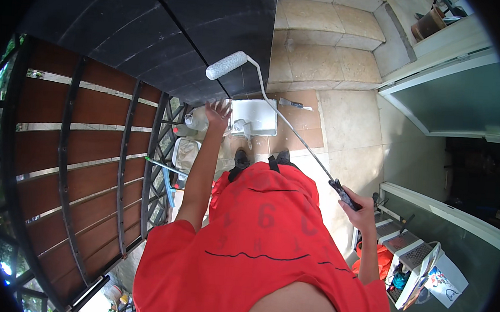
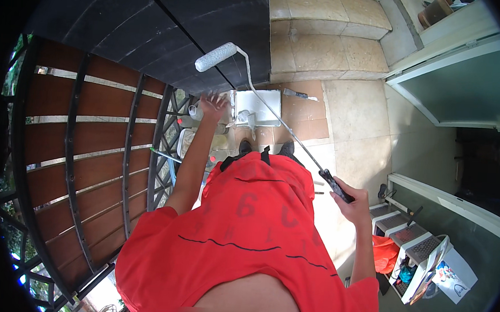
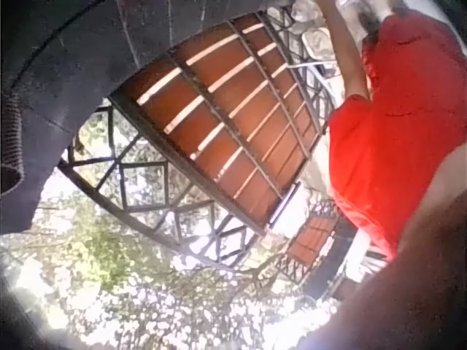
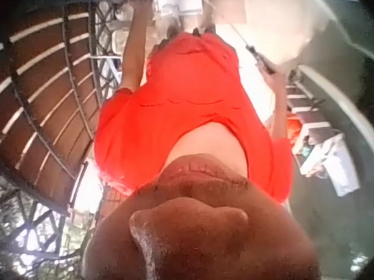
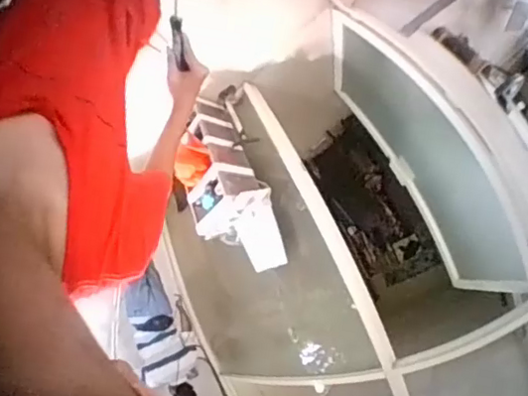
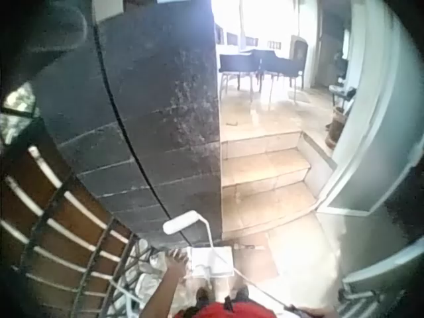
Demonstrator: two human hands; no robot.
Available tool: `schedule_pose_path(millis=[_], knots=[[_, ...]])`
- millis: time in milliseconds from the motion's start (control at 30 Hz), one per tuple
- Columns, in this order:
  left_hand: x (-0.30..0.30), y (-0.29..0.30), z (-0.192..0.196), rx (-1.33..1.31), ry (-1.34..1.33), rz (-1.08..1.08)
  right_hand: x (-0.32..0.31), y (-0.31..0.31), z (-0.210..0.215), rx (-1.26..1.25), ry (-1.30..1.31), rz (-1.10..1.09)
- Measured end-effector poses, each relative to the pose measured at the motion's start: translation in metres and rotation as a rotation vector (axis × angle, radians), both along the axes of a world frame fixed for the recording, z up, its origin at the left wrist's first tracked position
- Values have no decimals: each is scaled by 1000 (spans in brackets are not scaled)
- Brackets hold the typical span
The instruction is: Painting a column and wall area using a paint roller and a small brush.
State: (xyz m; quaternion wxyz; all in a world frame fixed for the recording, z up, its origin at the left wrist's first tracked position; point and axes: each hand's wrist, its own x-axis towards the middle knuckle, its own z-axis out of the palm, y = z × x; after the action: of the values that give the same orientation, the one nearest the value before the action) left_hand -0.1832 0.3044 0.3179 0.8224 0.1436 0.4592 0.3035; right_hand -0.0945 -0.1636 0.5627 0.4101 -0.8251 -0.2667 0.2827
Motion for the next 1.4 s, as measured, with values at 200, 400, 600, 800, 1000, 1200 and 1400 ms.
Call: schedule_pose_path(millis=[200,400,600,800,1000,1200,1400], knots=[[23,52,41,290,68,-43,-1,-3,12,49,-41,19],[20,65,53,280,77,-8,2,1,5,32,-30,-18],[-14,32,17,97,107,31,7,41,-48,-6,105,-98],[-89,-26,-22,-6,215,42,22,107,-158,-199,64,14],[-176,-87,-74,16,437,-1,17,172,-295,-388,36,48],[-187,-128,-121,-122,527,-43,38,207,-414,-516,-25,-2],[-212,-122,-96,26,466,-50,-7,197,-352,-457,62,-47]])
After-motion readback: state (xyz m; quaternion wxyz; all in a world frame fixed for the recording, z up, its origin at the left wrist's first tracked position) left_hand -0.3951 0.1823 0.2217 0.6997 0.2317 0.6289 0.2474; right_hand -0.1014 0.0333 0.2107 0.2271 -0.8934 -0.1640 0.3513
